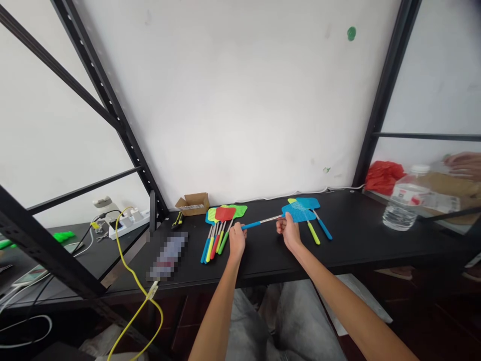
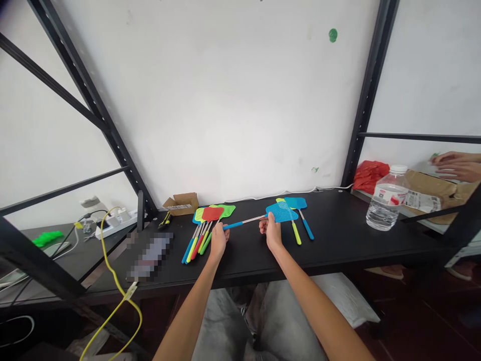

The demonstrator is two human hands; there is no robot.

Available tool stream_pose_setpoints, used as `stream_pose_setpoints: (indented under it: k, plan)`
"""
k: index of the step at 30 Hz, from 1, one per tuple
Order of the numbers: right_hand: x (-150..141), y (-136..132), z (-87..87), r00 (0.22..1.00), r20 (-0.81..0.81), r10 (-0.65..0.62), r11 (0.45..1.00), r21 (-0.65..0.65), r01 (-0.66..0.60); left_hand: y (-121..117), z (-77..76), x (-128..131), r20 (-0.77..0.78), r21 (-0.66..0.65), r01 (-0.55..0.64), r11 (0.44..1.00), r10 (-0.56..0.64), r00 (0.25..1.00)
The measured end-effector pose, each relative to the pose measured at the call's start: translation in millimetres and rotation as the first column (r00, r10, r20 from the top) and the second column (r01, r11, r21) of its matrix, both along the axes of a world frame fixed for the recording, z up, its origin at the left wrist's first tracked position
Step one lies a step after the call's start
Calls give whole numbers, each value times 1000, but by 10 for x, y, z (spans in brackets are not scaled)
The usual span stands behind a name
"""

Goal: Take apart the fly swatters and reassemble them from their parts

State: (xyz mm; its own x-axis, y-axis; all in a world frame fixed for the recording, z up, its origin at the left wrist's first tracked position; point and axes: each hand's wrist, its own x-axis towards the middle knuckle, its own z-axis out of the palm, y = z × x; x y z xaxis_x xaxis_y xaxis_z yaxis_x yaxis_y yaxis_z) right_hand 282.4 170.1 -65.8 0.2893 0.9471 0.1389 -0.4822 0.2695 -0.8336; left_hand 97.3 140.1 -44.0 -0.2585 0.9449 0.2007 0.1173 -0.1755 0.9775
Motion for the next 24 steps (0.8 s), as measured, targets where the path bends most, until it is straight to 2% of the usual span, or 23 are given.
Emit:
stream_pose_setpoints:
  k: [4,8,11,14,16,19,22,24]
  plan:
    - [-4,-3,8,1000,-23,-16,1000,10,16,3,10,7,-99,-3,69,998,-68,993]
    - [-9,-38,41,999,38,25,999,34,-26,-15,22,24,-318,-41,111,993,-118,941]
    - [-24,-85,72,981,177,82,993,64,-95,-39,22,61,-523,-75,111,991,-134,842]
    - [-52,-145,105,926,339,167,977,70,-202,-66,21,97,-689,-72,132,989,-145,710]
    - [-79,-187,128,858,457,233,955,59,-291,-80,24,108,-737,-60,143,988,-140,661]
    - [-116,-231,152,771,559,305,923,28,-384,-92,29,108,-746,-51,153,987,-139,651]
    - [-125,-222,147,749,574,331,911,13,-412,-98,34,104,-750,-43,156,987,-135,647]
    - [-107,-182,122,774,563,290,926,39,-376,-101,38,106,-753,-41,157,987,-134,645]
